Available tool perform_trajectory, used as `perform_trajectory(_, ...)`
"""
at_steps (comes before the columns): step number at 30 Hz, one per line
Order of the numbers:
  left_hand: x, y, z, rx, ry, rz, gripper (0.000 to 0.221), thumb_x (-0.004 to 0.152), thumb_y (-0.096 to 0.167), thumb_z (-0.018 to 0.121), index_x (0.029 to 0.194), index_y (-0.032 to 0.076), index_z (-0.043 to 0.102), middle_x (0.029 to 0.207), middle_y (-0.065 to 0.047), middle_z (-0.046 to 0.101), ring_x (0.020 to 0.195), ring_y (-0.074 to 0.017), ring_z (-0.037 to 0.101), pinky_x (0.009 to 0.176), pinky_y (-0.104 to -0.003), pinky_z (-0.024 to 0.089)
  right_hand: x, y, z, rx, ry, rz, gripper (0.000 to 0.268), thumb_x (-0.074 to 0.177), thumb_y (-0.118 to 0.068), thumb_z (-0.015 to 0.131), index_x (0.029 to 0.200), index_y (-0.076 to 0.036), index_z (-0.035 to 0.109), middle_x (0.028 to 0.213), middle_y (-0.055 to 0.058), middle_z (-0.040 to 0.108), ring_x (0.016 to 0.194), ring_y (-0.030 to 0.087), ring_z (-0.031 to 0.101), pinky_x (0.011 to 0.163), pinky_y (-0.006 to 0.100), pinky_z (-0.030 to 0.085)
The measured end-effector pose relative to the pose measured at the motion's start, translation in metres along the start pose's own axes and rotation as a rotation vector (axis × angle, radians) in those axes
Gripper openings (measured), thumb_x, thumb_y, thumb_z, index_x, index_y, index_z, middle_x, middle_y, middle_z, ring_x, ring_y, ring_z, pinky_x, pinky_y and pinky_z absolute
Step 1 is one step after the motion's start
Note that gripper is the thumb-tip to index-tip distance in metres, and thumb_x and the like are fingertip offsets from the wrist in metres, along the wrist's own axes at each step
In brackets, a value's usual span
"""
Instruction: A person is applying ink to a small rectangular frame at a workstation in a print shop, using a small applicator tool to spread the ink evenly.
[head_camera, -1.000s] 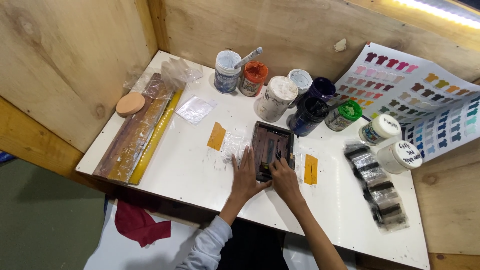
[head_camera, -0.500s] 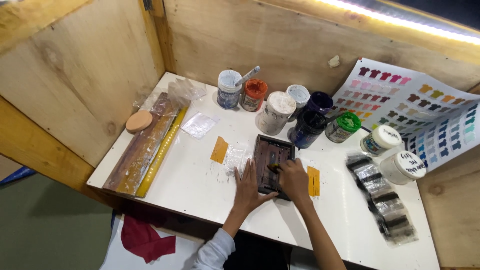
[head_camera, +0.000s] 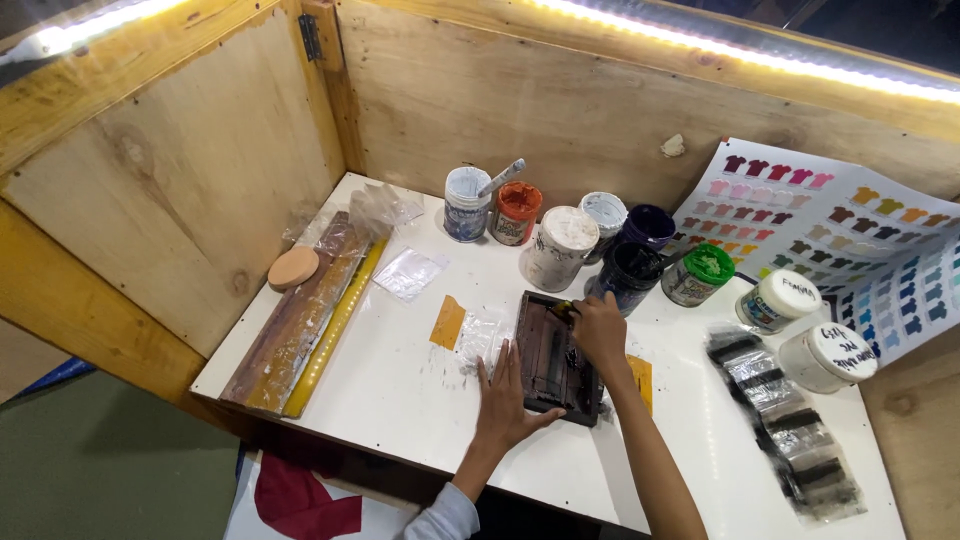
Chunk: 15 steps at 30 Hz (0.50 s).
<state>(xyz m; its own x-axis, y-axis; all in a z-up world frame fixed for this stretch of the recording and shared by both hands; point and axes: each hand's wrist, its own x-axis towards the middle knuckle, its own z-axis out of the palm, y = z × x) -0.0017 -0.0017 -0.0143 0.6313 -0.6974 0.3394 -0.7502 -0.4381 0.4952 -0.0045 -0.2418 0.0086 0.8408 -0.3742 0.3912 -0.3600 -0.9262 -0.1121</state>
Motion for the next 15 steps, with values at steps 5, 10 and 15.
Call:
perform_trajectory(5,0.001,0.0,0.0,0.008,-0.016,-0.01,0.134,0.076,0.083,0.066,0.156,-0.007,0.007,0.166,-0.02,0.014,0.155,-0.0285,0.01,0.119,-0.063,-0.002,0.008,0.01,0.016,-0.048,0.083,-0.118,0.007,0.088,-0.006,0.066,0.09,-0.006,0.073,0.081,0.009,0.064,0.094,0.036,0.054,0.067,0.046,0.054)
perform_trajectory(10,0.001,0.003,-0.005,-0.022,-0.017,-0.016,0.134,0.076,0.081,0.068,0.156,-0.006,0.005,0.167,-0.02,0.014,0.155,-0.0281,0.01,0.119,-0.063,-0.002,0.011,0.011,0.02,-0.069,0.089,-0.148,0.021,0.08,0.004,0.065,0.098,-0.001,0.076,0.087,0.012,0.068,0.1,0.041,0.056,0.084,0.049,0.058)
perform_trajectory(15,0.001,0.001,-0.002,0.036,-0.015,-0.007,0.136,0.075,0.082,0.069,0.156,-0.008,0.006,0.166,-0.02,0.015,0.155,-0.0286,0.011,0.119,-0.062,-0.002,0.01,0.007,0.028,-0.095,0.058,-0.184,0.018,0.08,0.004,0.07,0.096,-0.003,0.073,0.091,0.01,0.068,0.11,0.04,0.057,0.057,0.048,0.06)
